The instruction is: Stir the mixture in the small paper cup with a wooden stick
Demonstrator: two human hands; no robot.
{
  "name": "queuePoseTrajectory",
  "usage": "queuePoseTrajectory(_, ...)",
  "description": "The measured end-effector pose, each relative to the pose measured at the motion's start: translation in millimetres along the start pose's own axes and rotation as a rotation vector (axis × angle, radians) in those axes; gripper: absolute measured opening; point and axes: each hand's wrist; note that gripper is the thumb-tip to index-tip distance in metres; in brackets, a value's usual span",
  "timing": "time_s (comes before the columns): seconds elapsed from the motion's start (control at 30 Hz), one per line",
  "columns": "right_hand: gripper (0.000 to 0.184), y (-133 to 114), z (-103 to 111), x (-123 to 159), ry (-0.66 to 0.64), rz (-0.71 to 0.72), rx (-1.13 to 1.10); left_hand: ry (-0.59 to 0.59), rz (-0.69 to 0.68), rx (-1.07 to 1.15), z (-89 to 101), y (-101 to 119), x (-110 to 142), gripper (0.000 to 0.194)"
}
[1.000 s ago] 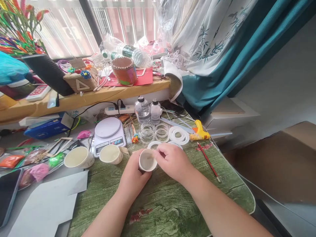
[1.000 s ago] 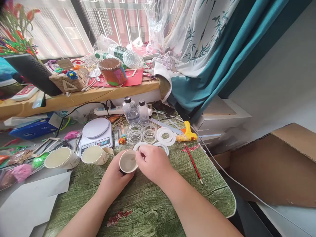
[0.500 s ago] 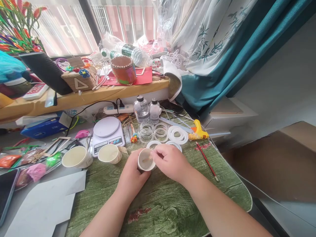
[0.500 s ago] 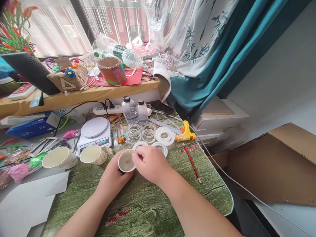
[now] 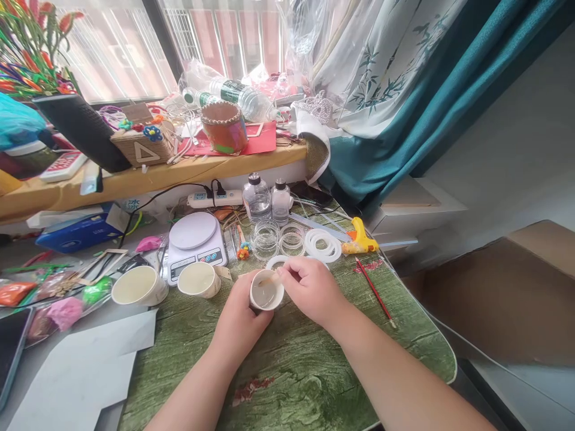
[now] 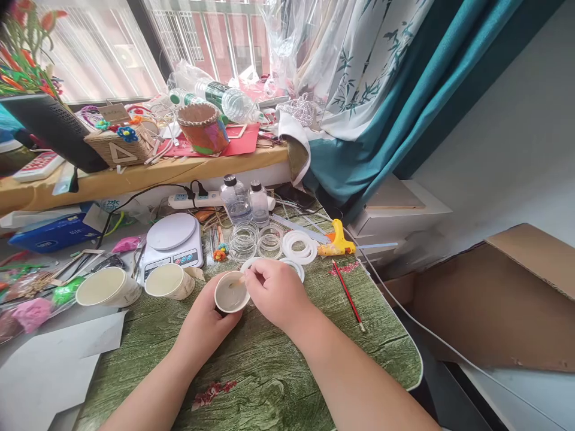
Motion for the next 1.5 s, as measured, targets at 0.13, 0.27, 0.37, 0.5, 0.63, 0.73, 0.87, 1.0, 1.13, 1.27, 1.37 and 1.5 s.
queuePoseTrajectory(0.13, 0.034, 0.1, -0.9, 0.4, -0.095, -0.002, -0.044, 0.001, 0.010, 0.005, 0.1, -1.4, 0.3, 0.054)
queuePoseTrajectory(0.27, 0.033, -0.5, -1.7, 0.8, -0.016, 0.019, 0.025, 0.002, 0.003, 0.002, 0.4, -0.6, 0.1, 0.055)
queuePoseTrajectory(0.37, 0.034, -0.4, -1.7, 0.8, -0.035, 0.038, 0.021, 0.007, -0.004, -0.001, 0.2, 0.0, 0.2, 0.054)
queuePoseTrajectory(0.5, 0.034, 0.0, -1.8, 1.2, -0.028, 0.029, 0.014, 0.015, -0.002, -0.003, -0.2, -0.3, 0.0, 0.052)
queuePoseTrajectory(0.63, 0.033, 0.5, -1.2, 1.0, -0.021, 0.030, -0.031, -0.004, 0.003, 0.007, 0.1, -0.8, -0.6, 0.052)
queuePoseTrajectory(0.73, 0.033, 0.2, -1.2, 1.2, -0.032, 0.027, 0.029, -0.012, 0.014, 0.007, 0.2, -1.1, -0.3, 0.054)
queuePoseTrajectory(0.87, 0.034, -1.0, -2.6, 2.4, -0.069, 0.006, 0.008, -0.011, 0.020, 0.020, 0.3, -0.6, 0.6, 0.054)
queuePoseTrajectory(1.0, 0.034, -1.5, -2.7, 2.8, -0.092, -0.031, -0.046, 0.001, 0.012, 0.022, 0.4, 0.2, 0.5, 0.052)
queuePoseTrajectory(1.13, 0.034, -1.2, -1.4, 2.3, -0.043, -0.021, -0.009, -0.011, 0.010, 0.010, 0.4, -0.7, 0.3, 0.053)
queuePoseTrajectory(1.27, 0.034, -0.1, -0.3, 2.3, -0.063, 0.002, -0.005, -0.011, 0.008, -0.002, 0.0, -2.5, 1.1, 0.053)
queuePoseTrajectory(1.37, 0.035, 1.0, 0.2, 1.9, -0.053, -0.002, 0.039, -0.009, 0.008, -0.005, -0.2, -2.7, 1.1, 0.053)
queuePoseTrajectory(1.5, 0.035, 0.3, 0.7, 1.0, -0.066, 0.083, 0.057, 0.002, 0.001, -0.009, -0.3, -2.4, 0.4, 0.054)
Point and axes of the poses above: each hand's wrist, its own x-axis away from the middle knuckle, its own z-axis out of the back of the hand, y = z × x, and after that the axes turned 10 degrees about y, right-handed
